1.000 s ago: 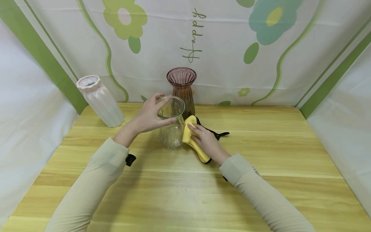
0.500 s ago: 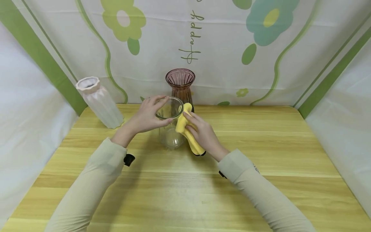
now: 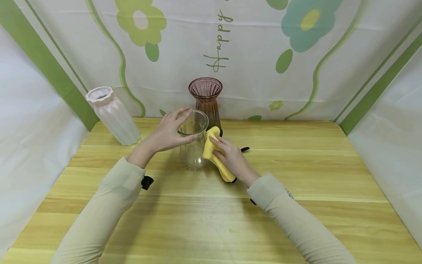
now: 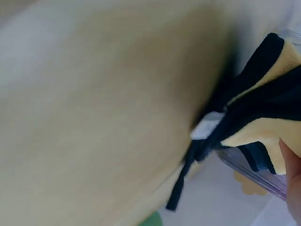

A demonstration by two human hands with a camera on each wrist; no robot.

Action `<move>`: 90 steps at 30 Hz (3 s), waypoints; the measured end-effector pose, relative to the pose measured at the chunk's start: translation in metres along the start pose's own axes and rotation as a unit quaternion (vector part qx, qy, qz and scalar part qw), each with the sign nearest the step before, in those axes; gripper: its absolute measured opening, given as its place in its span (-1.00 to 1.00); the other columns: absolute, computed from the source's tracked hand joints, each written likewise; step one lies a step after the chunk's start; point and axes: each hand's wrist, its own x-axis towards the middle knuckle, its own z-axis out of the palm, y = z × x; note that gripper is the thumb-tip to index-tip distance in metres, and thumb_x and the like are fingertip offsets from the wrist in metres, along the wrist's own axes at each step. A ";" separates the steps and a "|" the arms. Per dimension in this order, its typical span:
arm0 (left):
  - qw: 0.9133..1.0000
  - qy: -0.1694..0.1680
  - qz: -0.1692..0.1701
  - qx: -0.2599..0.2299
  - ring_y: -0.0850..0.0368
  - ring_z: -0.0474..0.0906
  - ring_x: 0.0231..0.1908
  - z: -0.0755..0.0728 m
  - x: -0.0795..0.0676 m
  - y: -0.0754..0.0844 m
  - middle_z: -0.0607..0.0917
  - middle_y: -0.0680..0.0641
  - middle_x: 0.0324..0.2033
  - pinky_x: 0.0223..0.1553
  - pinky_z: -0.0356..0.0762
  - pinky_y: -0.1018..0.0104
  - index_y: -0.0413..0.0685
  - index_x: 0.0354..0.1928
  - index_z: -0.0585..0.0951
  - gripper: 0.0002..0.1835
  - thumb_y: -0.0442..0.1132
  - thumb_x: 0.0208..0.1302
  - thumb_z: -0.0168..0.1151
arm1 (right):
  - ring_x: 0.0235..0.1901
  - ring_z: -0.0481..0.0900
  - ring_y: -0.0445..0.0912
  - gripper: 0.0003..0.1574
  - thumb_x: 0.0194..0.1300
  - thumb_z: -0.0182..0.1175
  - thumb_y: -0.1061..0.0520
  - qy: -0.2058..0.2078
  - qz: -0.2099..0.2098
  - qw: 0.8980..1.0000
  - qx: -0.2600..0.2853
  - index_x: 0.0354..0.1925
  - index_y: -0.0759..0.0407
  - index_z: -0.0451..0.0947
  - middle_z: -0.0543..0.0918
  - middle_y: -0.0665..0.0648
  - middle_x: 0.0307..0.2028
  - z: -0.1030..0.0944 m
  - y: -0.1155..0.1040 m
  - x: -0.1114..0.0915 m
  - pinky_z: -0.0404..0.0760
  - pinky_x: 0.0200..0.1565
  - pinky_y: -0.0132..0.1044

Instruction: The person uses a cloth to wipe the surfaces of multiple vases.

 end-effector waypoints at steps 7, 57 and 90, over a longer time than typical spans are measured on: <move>0.999 0.014 -0.024 -0.027 -0.16 -0.05 0.45 0.001 0.000 0.005 0.03 -0.18 0.46 0.44 -0.04 -0.16 -0.04 0.48 0.09 -0.01 0.31 0.14 0.18 | 0.18 0.49 0.25 -0.38 0.22 0.25 0.25 -0.044 0.014 0.998 -0.039 0.26 0.16 0.43 0.47 0.35 0.23 0.005 0.013 -0.012 0.52 0.16 0.04; 1.000 -0.009 -0.028 0.011 -0.12 -0.04 0.48 -0.006 -0.001 0.008 0.08 -0.15 0.48 0.46 -0.48 -0.19 -0.11 0.47 0.09 -0.01 0.28 0.15 0.18 | 0.16 0.51 0.24 -0.39 0.20 0.25 0.30 0.040 -0.012 0.999 0.008 0.24 0.24 0.44 0.48 0.36 0.22 -0.007 -0.010 0.006 0.58 0.12 -0.01; 0.999 0.009 -0.031 0.019 -0.11 0.01 0.47 -0.003 0.000 0.009 0.13 -0.14 0.46 0.47 -0.42 -0.20 -0.03 0.47 0.11 -0.03 0.32 0.14 0.17 | 0.12 0.52 0.29 -0.39 0.21 0.24 0.29 -0.004 0.027 1.000 -0.015 0.25 0.22 0.43 0.47 0.40 0.22 0.001 -0.004 -0.002 0.57 0.10 0.07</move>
